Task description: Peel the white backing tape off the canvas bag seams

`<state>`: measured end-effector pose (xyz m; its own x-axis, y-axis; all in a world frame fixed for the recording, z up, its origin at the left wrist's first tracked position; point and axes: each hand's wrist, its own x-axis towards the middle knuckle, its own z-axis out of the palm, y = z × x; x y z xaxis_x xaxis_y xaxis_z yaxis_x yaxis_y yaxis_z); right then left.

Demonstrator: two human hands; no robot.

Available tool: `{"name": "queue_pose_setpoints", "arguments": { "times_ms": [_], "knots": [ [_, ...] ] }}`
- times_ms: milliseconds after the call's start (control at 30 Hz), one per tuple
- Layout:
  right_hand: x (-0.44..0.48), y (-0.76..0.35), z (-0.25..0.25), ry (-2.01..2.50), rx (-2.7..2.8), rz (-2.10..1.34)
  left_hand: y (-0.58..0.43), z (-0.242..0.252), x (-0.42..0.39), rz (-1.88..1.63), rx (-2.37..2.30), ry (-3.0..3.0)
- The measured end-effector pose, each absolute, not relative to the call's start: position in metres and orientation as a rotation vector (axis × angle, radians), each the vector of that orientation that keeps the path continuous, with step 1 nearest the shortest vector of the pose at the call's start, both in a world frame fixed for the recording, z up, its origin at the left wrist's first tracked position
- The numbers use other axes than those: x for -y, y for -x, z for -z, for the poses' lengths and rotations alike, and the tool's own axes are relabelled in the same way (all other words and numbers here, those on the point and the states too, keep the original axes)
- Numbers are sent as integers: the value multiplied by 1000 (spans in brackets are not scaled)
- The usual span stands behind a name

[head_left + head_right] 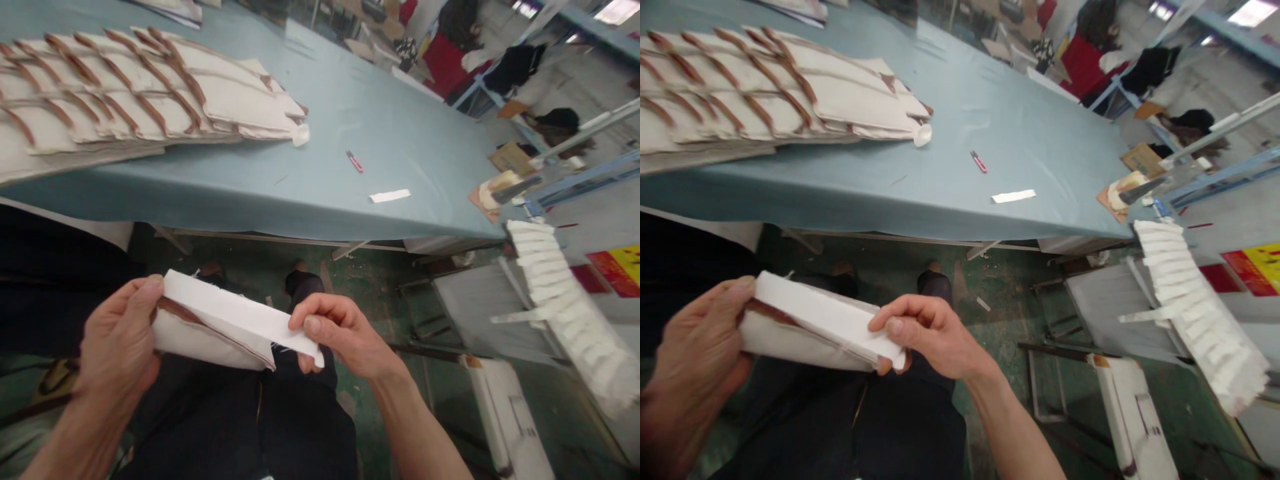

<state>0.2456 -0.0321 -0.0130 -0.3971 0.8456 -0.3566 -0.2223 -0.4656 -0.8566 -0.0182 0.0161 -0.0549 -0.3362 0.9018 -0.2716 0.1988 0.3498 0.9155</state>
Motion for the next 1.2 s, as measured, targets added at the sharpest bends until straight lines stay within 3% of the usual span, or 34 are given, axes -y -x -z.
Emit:
{"name": "queue_pose_setpoints", "arguments": {
  "times_ms": [100, 333, 567, 733, 900, 1200],
  "knots": [
    [31, -241, 4, 1018, 1018, -1949, 12, 53, -18, -1223, -1801, -724],
    [28, -231, -8, 1009, 1141, -1799, 14, 50, 5, -1066, -1826, -1265],
    [27, -217, -5, 879, 849, -1838, -11, 33, 32, -921, -1401, -1400],
    [30, -208, -6, 835, 744, -1853, -13, 39, 32, -1101, -1656, -1753],
    [32, -202, -2, 862, 618, -1889, -7, 44, 22, -986, -1562, -2106],
    [36, -198, 4, 824, 522, -1958, -1, 62, 9, -1362, -1108, -2571]
  ]
}}
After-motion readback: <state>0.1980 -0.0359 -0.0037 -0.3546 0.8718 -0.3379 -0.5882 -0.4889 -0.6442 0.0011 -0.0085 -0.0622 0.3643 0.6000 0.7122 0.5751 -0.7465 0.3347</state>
